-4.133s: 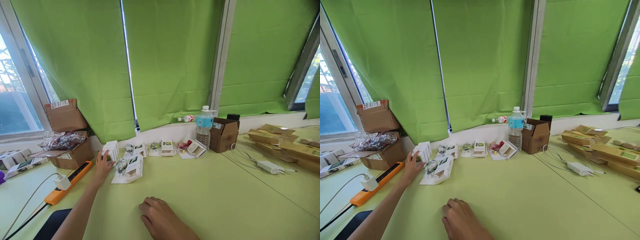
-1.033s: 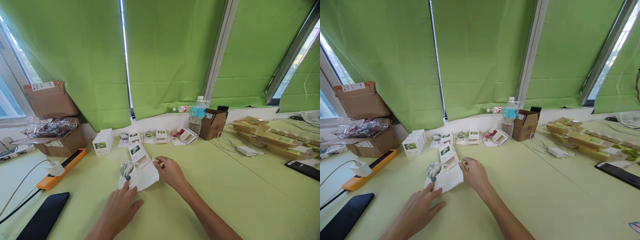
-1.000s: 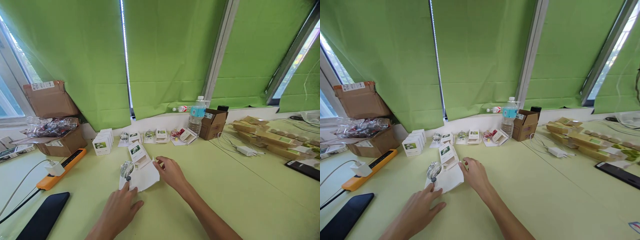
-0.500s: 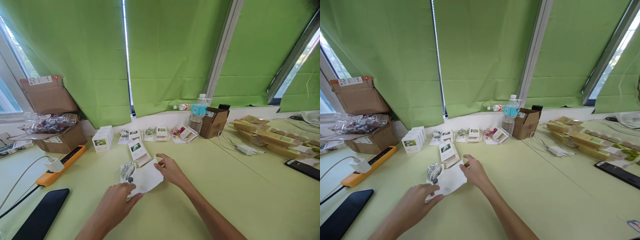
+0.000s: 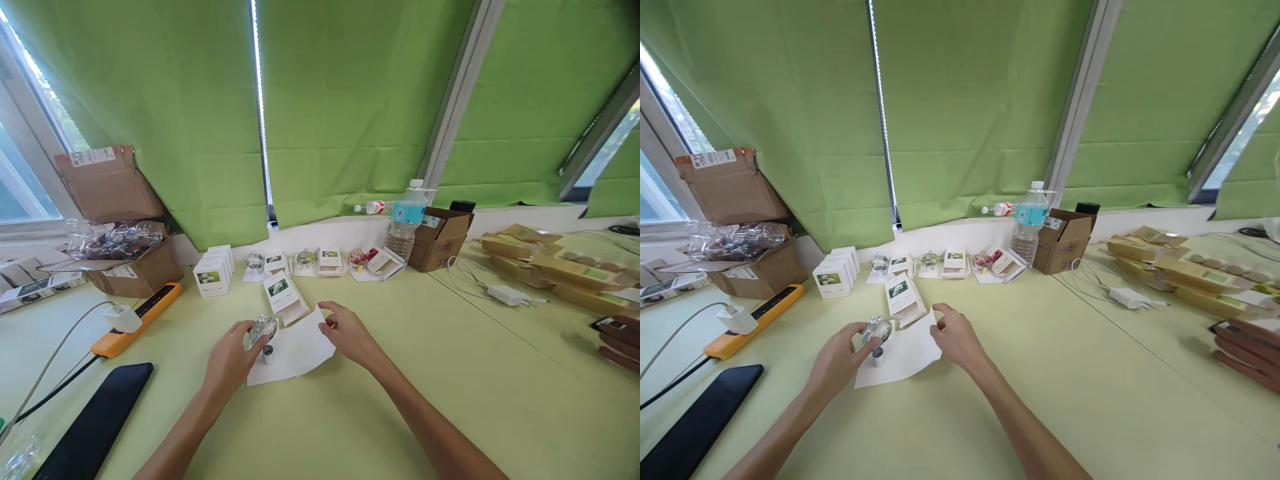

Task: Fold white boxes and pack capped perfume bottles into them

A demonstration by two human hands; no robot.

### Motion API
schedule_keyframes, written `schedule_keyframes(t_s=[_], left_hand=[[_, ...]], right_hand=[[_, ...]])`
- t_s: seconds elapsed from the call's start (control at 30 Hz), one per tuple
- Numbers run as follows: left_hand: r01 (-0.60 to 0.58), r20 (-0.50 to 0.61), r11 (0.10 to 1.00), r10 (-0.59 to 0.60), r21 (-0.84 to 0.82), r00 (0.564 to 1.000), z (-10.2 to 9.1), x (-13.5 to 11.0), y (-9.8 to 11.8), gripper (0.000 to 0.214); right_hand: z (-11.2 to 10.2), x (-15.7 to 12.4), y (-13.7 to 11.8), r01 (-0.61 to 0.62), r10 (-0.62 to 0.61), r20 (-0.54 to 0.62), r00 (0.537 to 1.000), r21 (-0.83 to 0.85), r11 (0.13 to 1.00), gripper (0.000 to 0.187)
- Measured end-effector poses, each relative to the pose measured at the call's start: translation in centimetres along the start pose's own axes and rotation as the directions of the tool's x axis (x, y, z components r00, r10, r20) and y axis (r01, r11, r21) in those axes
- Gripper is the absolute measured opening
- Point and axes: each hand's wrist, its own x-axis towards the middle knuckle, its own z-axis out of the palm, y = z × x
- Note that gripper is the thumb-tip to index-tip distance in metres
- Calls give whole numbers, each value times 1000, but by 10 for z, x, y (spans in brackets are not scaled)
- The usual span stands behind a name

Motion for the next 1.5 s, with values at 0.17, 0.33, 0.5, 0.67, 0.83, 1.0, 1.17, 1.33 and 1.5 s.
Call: schedule_keyframes(t_s=[0.17, 0.33, 0.5, 0.67, 0.83, 1.0, 1.17, 1.33, 1.5], left_hand=[[13, 2, 1000, -13, -17, 1000, -3, 4, -7, 38], [60, -6, 996, -60, -65, 998, -12, 9, -18, 41], [118, -4, 988, -119, -98, 993, -19, 14, -27, 42], [160, -25, 981, -164, -107, 986, -22, 18, -35, 45], [161, -68, 985, -165, -64, 984, -24, 22, -44, 48], [182, -171, 982, -172, 48, 970, -24, 22, -46, 53], [132, -342, 983, -82, 127, 936, -28, 9, -23, 45], [-208, -55, 977, 210, 43, 976, -16, -8, 5, 35], [-263, 118, 965, 260, 8, 958, -2, -14, 18, 25]], right_hand=[[-3, -1, -2, -35, 35, 8, 999, 27, 999, 55], [-4, -2, -5, -100, 95, 47, 994, 121, 988, 62], [-3, -4, -6, -41, 40, -11, 999, -53, 998, 60], [-4, -5, -9, 27, -56, -89, 994, -307, 951, 38], [-7, -6, -12, 20, -48, -75, 996, -335, 942, 34], [-9, -8, -14, 22, -41, -49, 998, -341, 940, 34], [-9, -10, -16, 44, -65, -49, 997, -347, 937, 33], [-7, -12, -18, 53, -73, -45, 996, -340, 939, 32], [-7, -11, -18, 52, -72, -43, 996, -358, 932, 32]])
